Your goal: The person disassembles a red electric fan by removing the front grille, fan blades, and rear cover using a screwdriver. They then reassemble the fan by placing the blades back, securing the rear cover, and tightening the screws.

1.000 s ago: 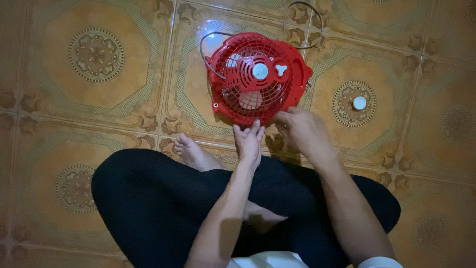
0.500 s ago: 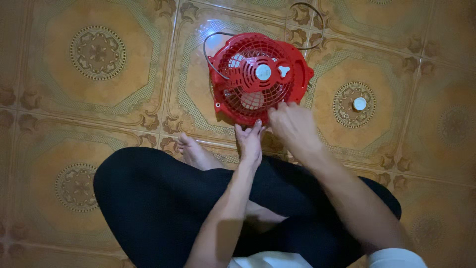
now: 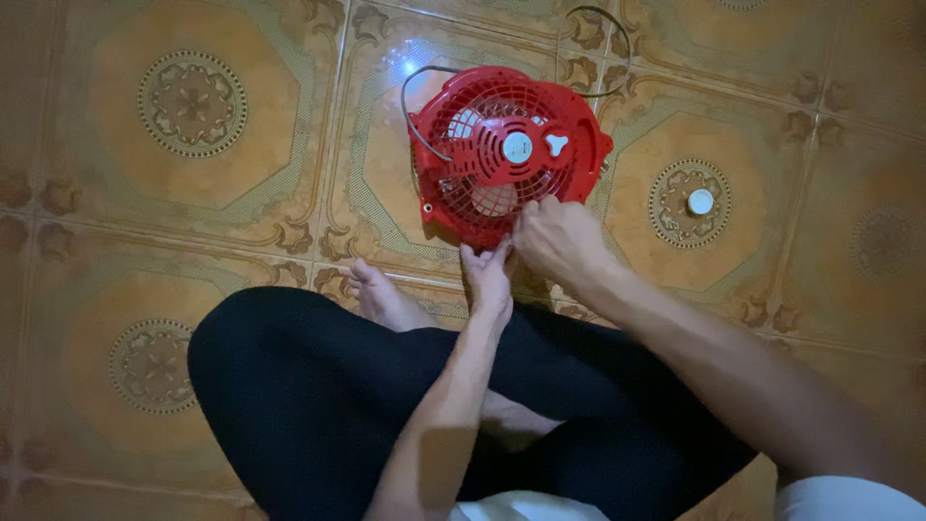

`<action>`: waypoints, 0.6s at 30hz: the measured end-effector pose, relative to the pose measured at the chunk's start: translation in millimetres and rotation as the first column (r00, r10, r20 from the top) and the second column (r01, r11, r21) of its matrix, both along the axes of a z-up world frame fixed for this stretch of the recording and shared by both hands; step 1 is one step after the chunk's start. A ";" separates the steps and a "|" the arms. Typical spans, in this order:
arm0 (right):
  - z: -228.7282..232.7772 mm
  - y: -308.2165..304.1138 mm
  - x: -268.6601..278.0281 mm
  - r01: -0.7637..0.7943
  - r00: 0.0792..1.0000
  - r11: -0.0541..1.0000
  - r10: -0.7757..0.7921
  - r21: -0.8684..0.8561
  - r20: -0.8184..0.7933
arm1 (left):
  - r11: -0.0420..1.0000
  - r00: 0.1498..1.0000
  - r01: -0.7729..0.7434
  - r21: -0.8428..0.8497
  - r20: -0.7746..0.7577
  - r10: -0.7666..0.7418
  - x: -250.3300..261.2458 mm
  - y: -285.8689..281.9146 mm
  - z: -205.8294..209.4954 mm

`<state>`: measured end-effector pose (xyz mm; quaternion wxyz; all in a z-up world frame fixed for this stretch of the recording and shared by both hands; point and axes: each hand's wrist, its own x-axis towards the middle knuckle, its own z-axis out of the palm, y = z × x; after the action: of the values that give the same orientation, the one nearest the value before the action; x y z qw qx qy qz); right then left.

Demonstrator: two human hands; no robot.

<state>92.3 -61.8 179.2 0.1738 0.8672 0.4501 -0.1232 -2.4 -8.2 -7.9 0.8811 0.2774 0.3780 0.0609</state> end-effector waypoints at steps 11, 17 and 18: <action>0.3 -2.4 -10.3 -0.093 0.995 0.988 0.088 0.123 0.047 | 0.995 0.995 -0.061 -0.075 0.068 0.066 -8.6 -5.8 -35.5; -19.0 4.7 -11.6 -0.012 0.999 0.998 0.014 -0.064 0.035 | 0.999 1.000 -0.017 -0.046 0.025 0.018 -8.7 -4.4 -30.4; -20.5 6.0 -13.9 0.030 1.000 0.997 -0.029 -0.069 0.012 | 1.000 0.997 -0.010 -0.028 0.081 0.012 -8.6 -4.4 -29.2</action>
<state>78.4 -55.9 158.7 0.2041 0.8679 0.4319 -0.1364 -11.0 -12.6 -37.1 0.8991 0.2606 0.3442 0.0720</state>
